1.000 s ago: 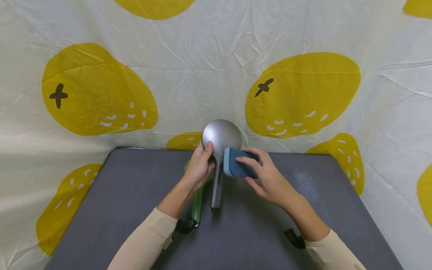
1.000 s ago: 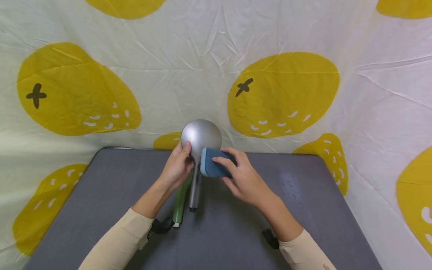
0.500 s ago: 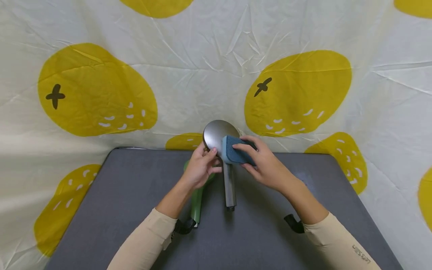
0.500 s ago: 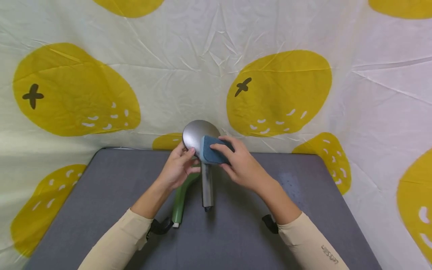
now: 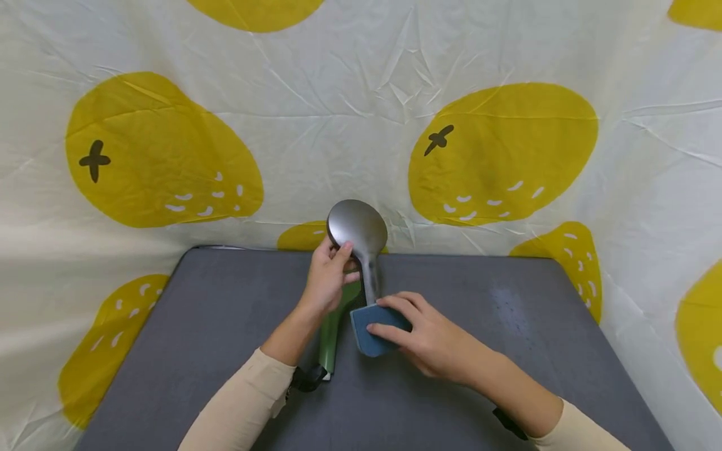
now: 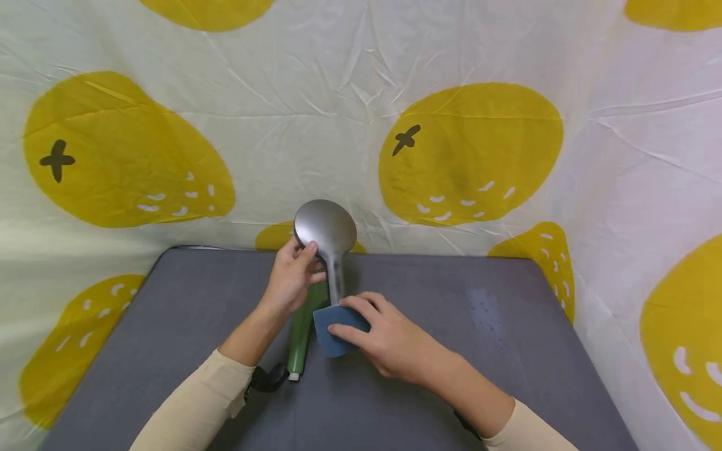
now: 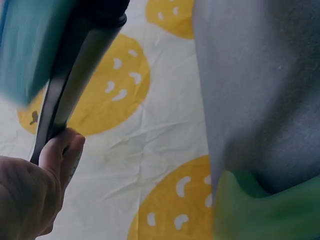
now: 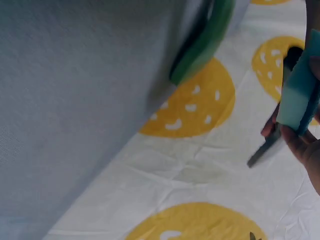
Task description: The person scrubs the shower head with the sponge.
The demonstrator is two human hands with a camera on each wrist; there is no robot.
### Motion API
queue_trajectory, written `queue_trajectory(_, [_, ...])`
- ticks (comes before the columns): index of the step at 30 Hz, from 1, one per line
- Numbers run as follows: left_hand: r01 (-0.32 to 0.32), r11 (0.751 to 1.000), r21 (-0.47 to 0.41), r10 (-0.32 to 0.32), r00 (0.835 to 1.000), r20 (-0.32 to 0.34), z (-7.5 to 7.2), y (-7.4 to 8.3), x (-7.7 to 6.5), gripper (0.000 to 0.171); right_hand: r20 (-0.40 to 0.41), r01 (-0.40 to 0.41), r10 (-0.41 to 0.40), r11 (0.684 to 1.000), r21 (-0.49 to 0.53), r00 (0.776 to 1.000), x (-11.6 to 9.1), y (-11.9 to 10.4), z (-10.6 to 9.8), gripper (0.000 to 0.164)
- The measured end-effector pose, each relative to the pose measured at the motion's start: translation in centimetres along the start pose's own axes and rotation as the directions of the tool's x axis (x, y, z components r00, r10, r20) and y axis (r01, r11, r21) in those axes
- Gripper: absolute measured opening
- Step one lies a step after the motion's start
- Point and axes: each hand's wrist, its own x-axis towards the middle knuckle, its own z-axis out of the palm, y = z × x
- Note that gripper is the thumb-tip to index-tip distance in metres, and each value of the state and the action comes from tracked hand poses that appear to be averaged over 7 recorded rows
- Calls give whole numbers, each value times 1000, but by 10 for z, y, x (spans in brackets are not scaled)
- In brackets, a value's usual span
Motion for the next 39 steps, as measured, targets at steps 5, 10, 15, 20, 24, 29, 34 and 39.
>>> queue_trajectory(5, [-2,999,-46,1,1000,-30,2,4,1,39,-2,-11,11,993,114,1000,-10,-2,1,58])
queue_trajectory(10, [-3,998,-70,2,1000,-11,4,5,-2,38,-74,-142,161,967,214,984,-1,14,3,52])
queue_trajectory(15, [3,996,-84,-3,1000,5,5,4,-2,36,-189,-226,292,924,309,938,18,30,9,60])
queue_trajectory(20, [7,995,-95,-4,999,34,7,4,-4,36,-250,-312,383,908,281,889,34,44,6,62])
queue_trajectory(24, [7,998,-55,-5,999,35,8,3,-5,38,-192,-330,373,918,221,908,39,52,-2,60])
queue_trajectory(29, [-7,998,55,7,1000,-8,7,1,-4,39,-97,-192,198,979,70,975,34,47,-14,59])
queue_trajectory(34, [-21,990,140,28,999,-46,4,0,-1,41,6,-21,21,996,-88,1000,28,24,-15,55])
queue_trajectory(39, [-34,982,187,46,997,-56,4,1,0,42,105,83,-66,982,-168,992,18,-2,-13,56])
